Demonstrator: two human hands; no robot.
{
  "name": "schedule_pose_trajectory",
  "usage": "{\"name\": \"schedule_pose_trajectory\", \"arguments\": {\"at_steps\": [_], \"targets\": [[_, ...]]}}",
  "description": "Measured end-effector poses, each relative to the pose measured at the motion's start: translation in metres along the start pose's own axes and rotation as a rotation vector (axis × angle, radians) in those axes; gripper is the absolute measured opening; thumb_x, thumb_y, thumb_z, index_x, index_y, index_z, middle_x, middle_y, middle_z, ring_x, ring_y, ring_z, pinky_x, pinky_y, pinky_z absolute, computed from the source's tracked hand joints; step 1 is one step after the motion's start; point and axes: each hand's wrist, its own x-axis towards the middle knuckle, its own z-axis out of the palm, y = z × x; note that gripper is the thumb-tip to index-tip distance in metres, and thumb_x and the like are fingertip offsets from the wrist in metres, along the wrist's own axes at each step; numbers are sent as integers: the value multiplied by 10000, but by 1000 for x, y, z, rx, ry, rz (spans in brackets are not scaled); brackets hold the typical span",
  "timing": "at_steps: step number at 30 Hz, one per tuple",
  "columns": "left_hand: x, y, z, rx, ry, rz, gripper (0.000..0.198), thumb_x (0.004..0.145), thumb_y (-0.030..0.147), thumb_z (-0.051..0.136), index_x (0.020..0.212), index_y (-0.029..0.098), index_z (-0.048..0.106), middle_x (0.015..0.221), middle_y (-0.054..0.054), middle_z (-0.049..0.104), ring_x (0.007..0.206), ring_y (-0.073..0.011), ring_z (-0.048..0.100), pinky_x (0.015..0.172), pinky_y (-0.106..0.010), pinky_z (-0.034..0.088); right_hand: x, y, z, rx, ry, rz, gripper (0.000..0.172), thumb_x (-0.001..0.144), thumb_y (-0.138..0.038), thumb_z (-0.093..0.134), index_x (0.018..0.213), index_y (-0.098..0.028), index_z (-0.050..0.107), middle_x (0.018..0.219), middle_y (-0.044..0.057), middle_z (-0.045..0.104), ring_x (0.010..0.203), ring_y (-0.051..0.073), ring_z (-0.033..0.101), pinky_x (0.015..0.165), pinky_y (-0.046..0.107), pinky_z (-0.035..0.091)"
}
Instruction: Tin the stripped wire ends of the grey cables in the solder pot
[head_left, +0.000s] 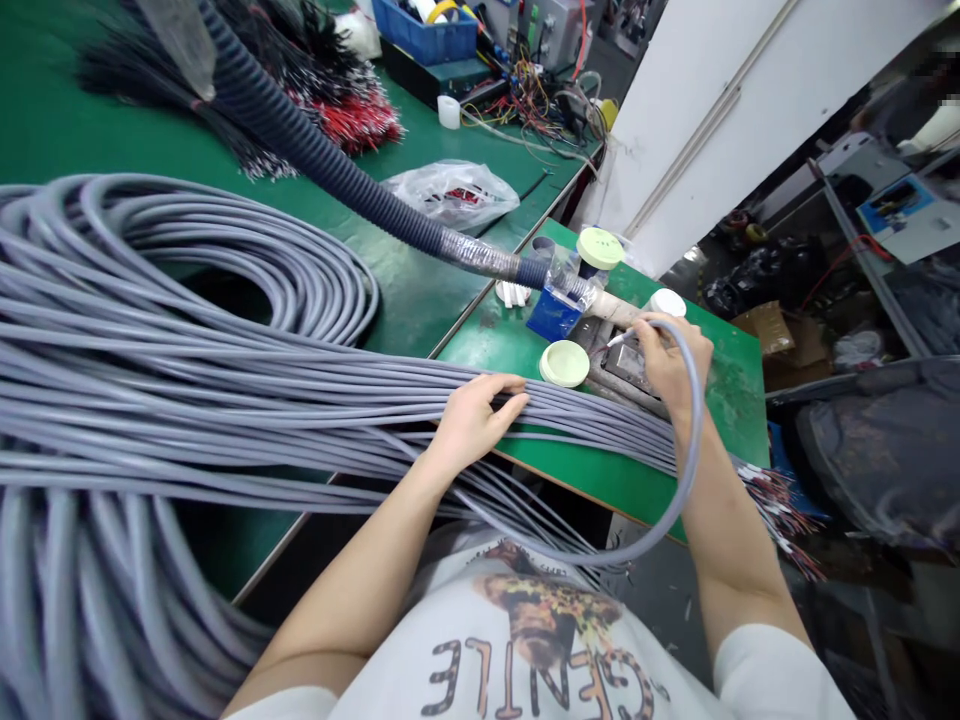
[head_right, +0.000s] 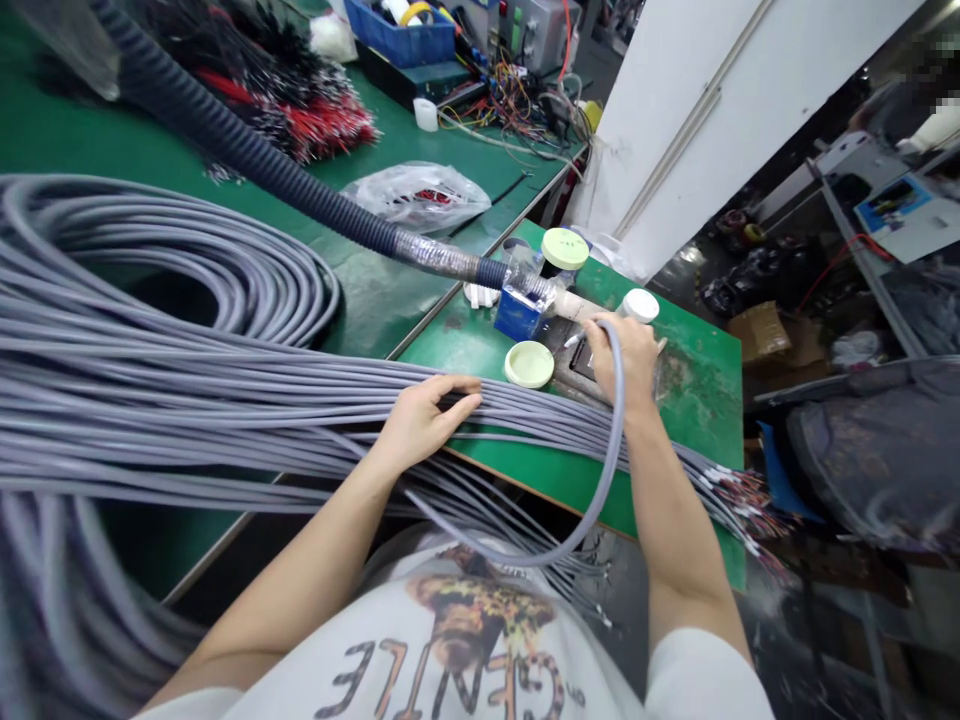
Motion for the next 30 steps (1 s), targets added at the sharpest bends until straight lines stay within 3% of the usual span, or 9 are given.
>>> {"name": "schedule_pose_trajectory", "arguments": {"at_steps": [5,12,30], "targets": [[0,0,0,3,-9,-11,244,846,350,569,1005,190,663,963,-57,709,920,-209,648,864,-335,485,-11,42,-20,-152,25,62,274,889,-411,498,858,-213,685,804,33,710,767,197,615,772,321,391],[0,0,1,32,-8,-16,246,845,354,565,996,187,666,965,-57,708,916,-203,647,858,-325,488,-25,86,-8,-258,-24,144,298,896,-396,478,893,-197,701,839,62,724,800,207,624,764,301,388],[1,0,1,31,-11,-29,261,836,359,575,999,181,674,962,-61,713,913,-205,650,866,-328,487,-30,105,14,-263,-48,169,288,886,-394,504,875,-194,710,842,67,731,799,207,643,746,288,417]]}}
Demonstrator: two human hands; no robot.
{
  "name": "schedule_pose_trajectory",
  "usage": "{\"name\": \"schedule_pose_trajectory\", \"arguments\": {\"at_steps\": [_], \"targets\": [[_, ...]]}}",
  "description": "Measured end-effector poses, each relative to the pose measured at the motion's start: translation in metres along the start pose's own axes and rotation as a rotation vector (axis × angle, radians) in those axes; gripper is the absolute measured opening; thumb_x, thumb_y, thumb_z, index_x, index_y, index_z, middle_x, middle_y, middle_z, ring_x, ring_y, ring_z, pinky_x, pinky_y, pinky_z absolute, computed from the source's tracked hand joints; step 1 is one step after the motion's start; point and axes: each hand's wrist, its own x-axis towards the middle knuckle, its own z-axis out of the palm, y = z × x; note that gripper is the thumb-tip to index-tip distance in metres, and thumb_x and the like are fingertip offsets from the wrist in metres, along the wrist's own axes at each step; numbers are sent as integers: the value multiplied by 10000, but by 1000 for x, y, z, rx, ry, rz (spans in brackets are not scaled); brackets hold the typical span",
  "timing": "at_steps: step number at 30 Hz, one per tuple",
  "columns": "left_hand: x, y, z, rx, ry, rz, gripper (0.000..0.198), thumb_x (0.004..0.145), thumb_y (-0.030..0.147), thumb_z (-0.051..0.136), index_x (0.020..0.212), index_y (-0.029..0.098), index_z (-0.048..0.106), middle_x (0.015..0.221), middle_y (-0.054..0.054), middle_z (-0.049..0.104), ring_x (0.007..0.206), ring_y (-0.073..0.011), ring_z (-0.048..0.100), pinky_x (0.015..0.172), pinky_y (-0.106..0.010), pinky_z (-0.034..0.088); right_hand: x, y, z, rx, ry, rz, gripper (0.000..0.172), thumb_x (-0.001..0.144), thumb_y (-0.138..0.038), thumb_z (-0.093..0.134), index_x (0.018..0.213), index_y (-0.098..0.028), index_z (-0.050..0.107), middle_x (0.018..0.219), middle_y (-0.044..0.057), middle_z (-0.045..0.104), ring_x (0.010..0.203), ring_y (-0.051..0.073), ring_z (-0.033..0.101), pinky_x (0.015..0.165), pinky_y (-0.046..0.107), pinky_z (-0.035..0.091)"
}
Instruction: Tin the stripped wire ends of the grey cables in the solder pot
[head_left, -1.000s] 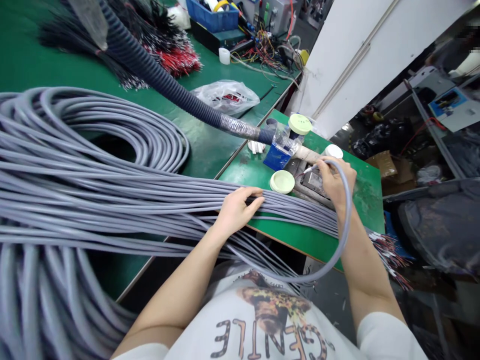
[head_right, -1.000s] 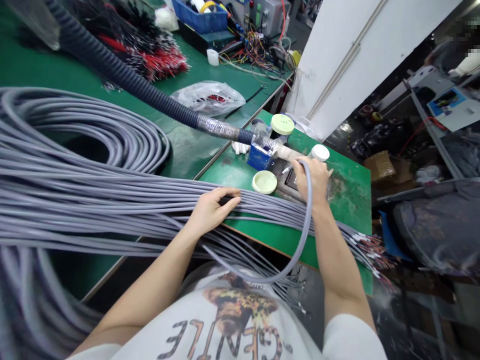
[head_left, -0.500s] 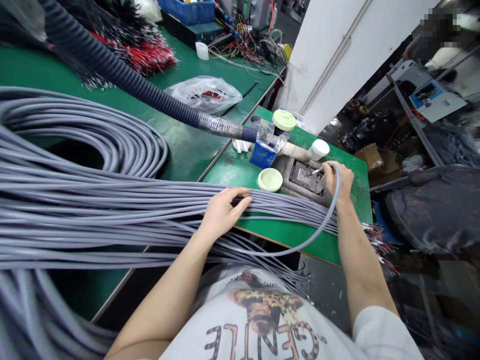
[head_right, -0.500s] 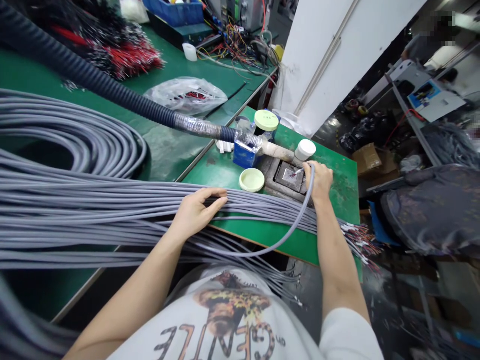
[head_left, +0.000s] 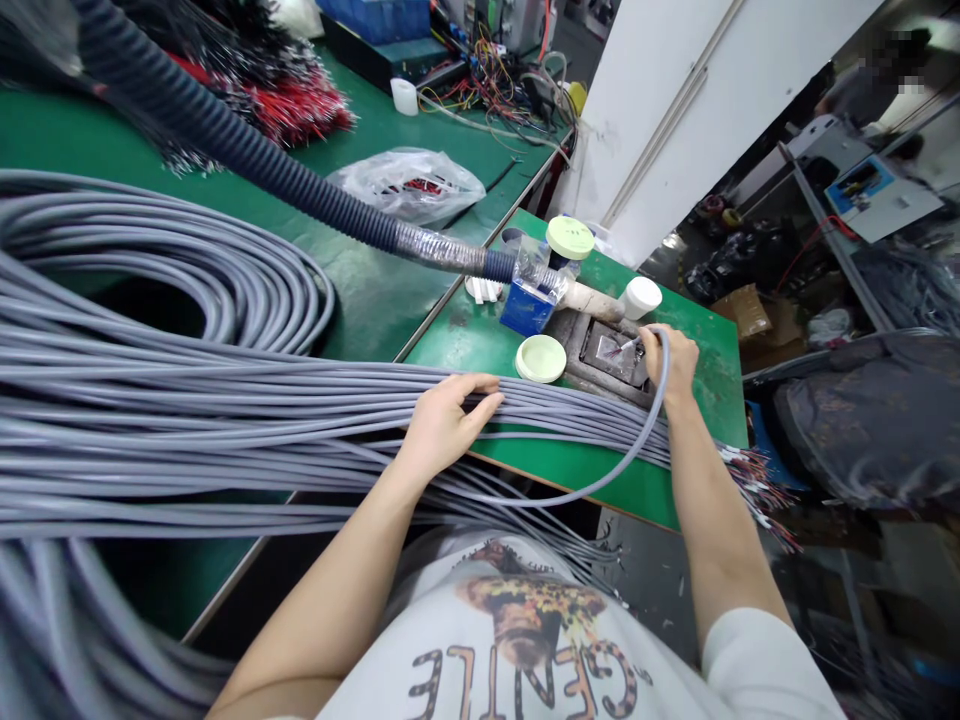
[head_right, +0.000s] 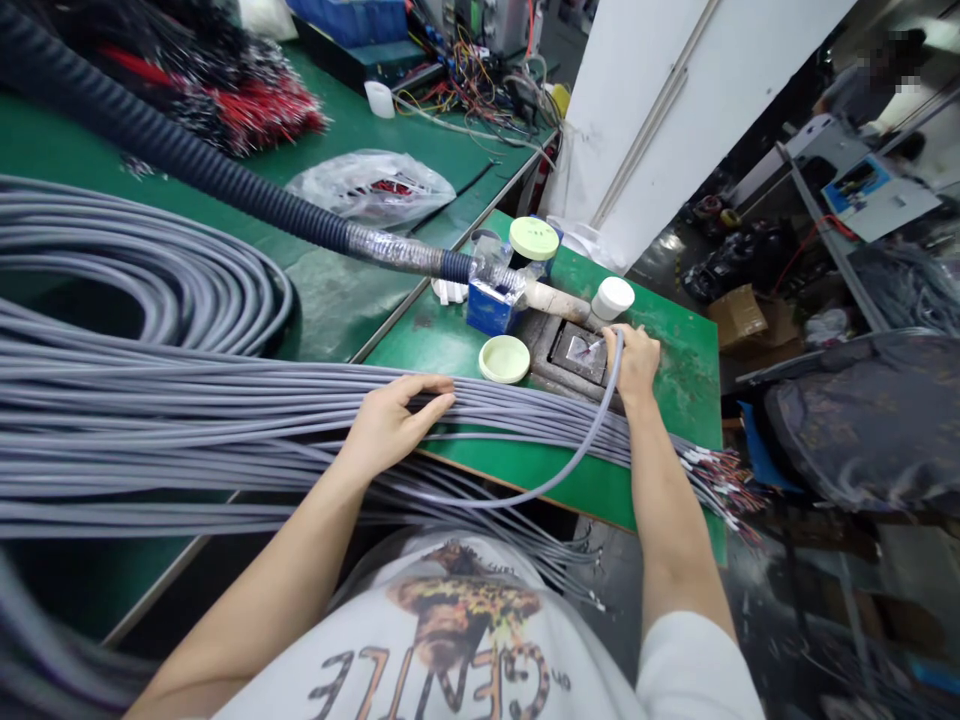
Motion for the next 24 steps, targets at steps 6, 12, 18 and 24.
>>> {"name": "schedule_pose_trajectory", "arguments": {"at_steps": [6,12,18,24], "targets": [[-2,5,1,-219,61,-88,243,799,362,632,929,169,703,931,-63,724,895,-209,660,873,-332,490,-24,-31,-56,196,115,-87,191,886,-317,539,906,-221,703,896,40,733,842,193,655,831,328,454],[-19,44,39,-882,-252,-314,328,776,372,678,1002,134,701,871,-84,741,840,-193,678,837,-314,506,-94,-73,-97,549,102,-435,384,787,-157,663,1141,-306,639,1097,33,704,964,227,653,847,422,507],[-36,60,79,-1074,-396,-336,321,807,432,630,813,131,740,874,-87,729,778,-169,646,769,-276,488,-161,-78,-90,530,-83,-584,513,787,-122,649,1253,-321,567,1134,59,693,1105,265,588,870,506,490],[-45,63,77,-992,-452,-351,321,764,435,674,862,138,745,836,-73,735,777,-186,657,770,-281,495,-187,-73,-97,657,-171,-430,538,806,-50,517,1291,-280,537,1104,91,689,1055,265,590,833,495,480]]}}
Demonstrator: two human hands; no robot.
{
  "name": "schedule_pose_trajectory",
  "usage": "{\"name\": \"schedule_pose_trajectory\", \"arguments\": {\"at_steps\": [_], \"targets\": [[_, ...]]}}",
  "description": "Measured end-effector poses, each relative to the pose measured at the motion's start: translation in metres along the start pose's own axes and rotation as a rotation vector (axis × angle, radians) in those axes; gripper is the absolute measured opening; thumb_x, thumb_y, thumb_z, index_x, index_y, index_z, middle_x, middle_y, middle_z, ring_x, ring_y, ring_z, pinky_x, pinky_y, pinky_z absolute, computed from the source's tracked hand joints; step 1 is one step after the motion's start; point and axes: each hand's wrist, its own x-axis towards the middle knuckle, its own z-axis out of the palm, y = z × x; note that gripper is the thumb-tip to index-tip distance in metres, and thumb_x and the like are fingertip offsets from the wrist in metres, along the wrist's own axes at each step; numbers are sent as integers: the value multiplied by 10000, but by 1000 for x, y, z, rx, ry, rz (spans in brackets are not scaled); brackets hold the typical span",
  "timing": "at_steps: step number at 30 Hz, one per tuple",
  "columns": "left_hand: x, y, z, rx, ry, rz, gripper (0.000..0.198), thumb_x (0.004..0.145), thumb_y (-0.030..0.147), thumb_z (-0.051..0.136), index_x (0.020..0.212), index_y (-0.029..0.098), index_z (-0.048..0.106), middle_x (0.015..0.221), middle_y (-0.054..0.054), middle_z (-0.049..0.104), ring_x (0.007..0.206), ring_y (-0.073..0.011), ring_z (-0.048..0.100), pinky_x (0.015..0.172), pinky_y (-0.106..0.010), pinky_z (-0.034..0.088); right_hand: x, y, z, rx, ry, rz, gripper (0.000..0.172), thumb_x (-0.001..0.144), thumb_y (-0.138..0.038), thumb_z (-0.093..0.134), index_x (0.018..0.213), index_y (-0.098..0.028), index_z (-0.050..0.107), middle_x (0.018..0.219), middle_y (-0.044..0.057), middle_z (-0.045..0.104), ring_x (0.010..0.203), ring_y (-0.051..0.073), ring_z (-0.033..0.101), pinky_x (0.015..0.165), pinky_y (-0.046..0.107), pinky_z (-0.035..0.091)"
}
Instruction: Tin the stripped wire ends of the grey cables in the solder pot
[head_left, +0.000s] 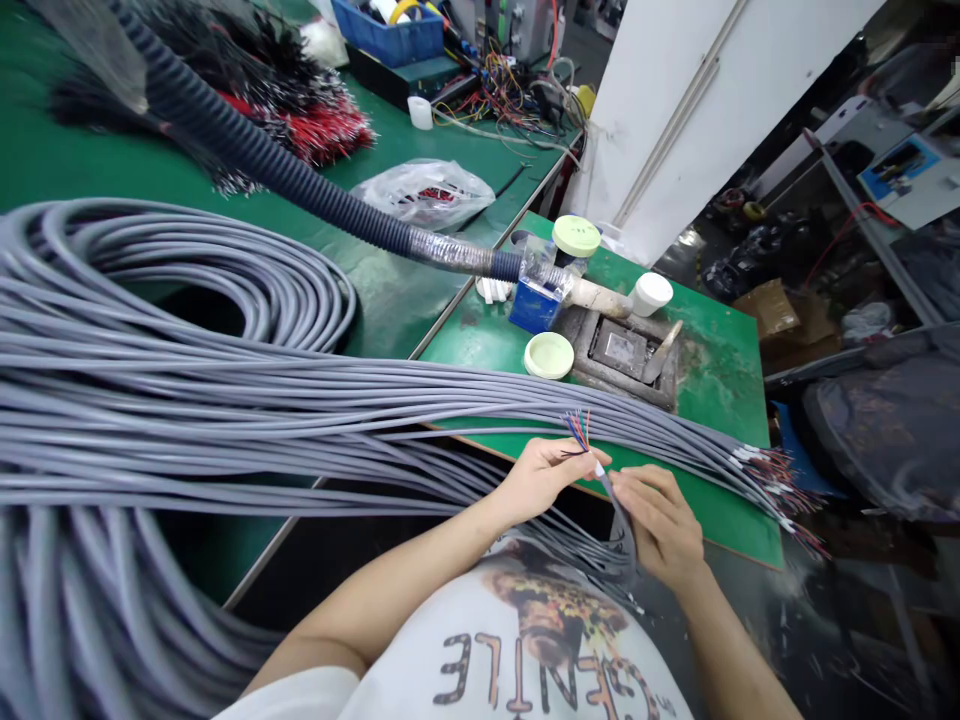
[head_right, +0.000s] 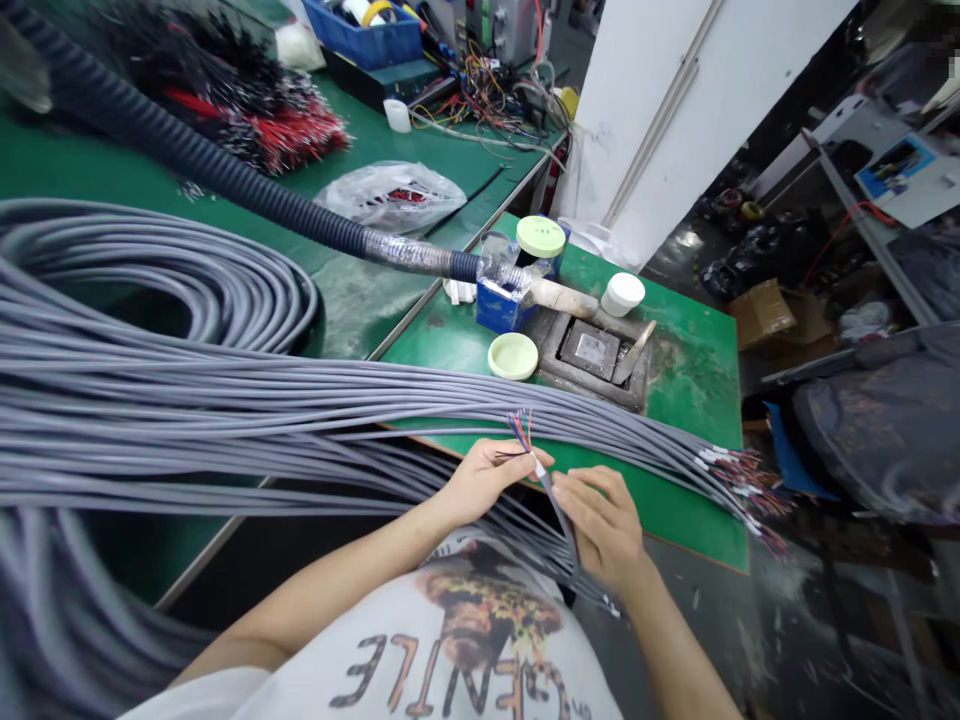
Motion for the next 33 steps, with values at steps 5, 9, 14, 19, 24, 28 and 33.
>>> {"name": "schedule_pose_trajectory", "arguments": {"at_steps": [5,9,14,19,24,28,33], "targets": [[-2,-1,7,20,-39,-3,301,775,423,662,817,136,744,875,-81,737,793,-189,667,754,-269,506,1,-11,3,212,62,255,234,831,-175,560,1044,-244,630,732,34,616,729,205,561,703,419,461],[-4,-3,10,27,-61,10,287,777,410,666,779,132,740,874,-79,736,782,-178,666,769,-266,509,6,-17,7,188,38,321,26,810,-203,619,822,-223,606,618,0,504,653,176,499,623,349,419],[-5,-3,11,18,-49,-3,318,755,435,682,784,123,738,827,-80,732,748,-176,663,769,-279,519,7,-20,8,179,-12,389,125,848,-192,568,725,-213,569,582,-5,497,640,166,493,610,322,399],[-6,-4,12,2,-45,-7,325,739,449,691,767,128,739,807,-74,730,722,-171,660,753,-283,527,2,-20,7,185,-44,400,145,862,-205,550,718,-215,568,573,-5,494,633,165,477,603,317,385],[-7,-7,13,32,-39,3,316,751,443,680,749,134,742,822,-82,735,750,-184,665,761,-292,526,1,-21,6,187,-58,403,141,871,-202,537,738,-214,582,577,-3,500,625,161,471,606,318,385],[-8,-8,12,49,-41,25,300,766,426,669,708,140,740,834,-81,737,790,-190,665,773,-286,514,0,-22,6,180,-65,405,163,877,-211,527,724,-213,582,574,-3,503,622,160,477,607,319,389],[-10,-9,12,90,-34,47,304,791,412,646,672,145,731,806,-77,738,818,-195,665,790,-287,498,1,-23,5,175,-74,408,181,885,-229,518,717,-212,583,582,-1,501,626,161,485,610,322,397]]}}
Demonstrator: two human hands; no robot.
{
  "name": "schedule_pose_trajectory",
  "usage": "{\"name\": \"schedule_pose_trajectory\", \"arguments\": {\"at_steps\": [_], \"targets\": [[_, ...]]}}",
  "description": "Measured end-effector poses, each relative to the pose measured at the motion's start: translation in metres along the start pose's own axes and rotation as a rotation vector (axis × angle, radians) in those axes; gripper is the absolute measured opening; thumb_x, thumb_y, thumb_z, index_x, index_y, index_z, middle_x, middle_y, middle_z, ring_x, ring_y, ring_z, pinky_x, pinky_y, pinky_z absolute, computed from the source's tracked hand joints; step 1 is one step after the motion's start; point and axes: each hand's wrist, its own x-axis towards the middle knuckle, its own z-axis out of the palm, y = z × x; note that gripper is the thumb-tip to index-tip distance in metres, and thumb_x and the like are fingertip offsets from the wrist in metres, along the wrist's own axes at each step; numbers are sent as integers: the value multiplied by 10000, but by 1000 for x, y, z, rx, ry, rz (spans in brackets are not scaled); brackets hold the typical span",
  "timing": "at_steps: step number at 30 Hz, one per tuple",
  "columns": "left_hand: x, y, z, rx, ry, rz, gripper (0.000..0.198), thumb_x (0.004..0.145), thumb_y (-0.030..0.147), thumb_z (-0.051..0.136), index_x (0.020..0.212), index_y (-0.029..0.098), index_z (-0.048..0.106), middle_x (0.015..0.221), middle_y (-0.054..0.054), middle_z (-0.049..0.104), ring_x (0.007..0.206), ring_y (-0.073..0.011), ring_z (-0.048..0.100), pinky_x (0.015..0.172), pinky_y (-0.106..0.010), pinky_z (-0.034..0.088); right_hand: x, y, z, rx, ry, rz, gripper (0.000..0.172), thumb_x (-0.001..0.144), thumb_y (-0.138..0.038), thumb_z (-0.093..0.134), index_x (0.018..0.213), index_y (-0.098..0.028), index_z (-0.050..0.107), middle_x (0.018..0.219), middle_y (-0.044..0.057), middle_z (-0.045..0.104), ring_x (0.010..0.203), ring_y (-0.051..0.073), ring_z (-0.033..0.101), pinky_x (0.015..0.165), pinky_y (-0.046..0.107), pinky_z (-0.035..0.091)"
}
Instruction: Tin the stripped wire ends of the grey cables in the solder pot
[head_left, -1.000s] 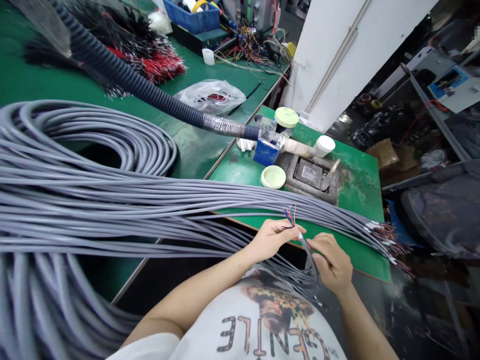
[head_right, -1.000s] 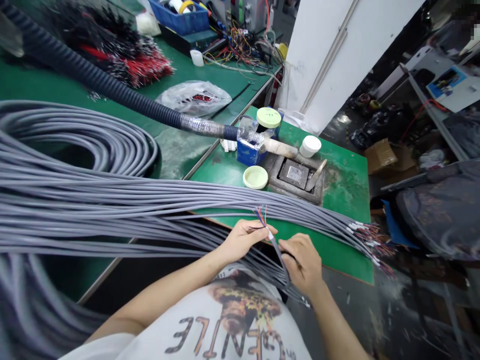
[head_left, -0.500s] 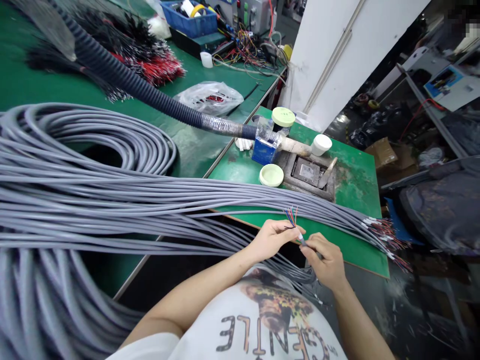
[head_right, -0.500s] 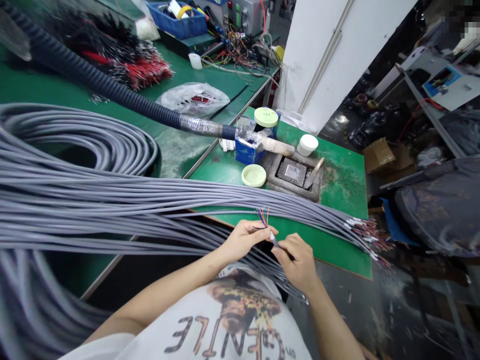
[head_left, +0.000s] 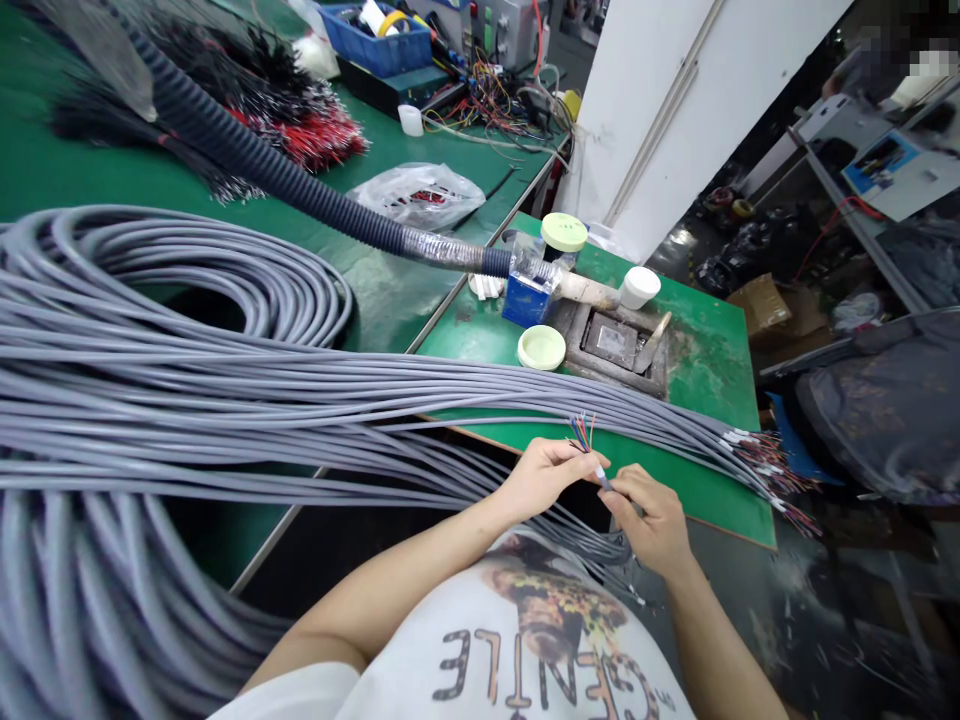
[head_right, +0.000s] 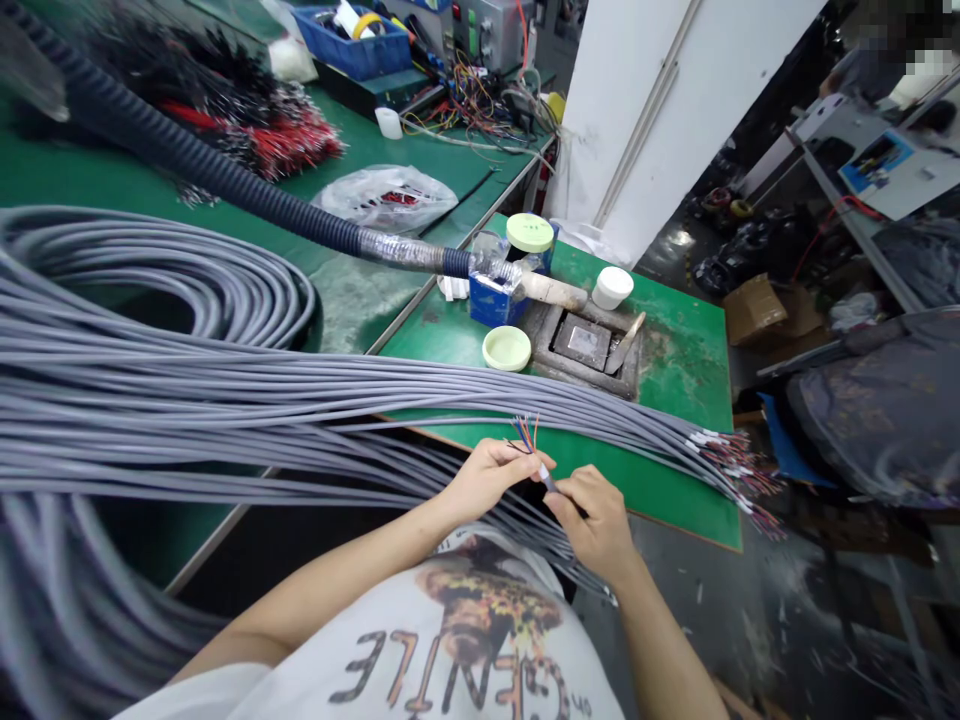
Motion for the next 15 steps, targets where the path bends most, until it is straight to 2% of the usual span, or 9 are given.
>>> {"name": "schedule_pose_trajectory", "arguments": {"at_steps": [9,15], "targets": [[-1,-3,4,30,10,-37,344,810,436,612,657,145,714,794,-71,735,794,-190,656,790,-289,485,-7,0,-2,-14,15,-9,167,888,-231,517,738,-215,590,595,0,505,612,157,473,596,320,394],[1,-4,11,-30,-13,-56,357,806,435,619,625,138,697,779,-71,725,779,-180,642,795,-285,470,-14,4,-2,1,36,-13,126,884,-208,519,794,-211,607,618,1,516,613,151,471,609,318,395]]}}
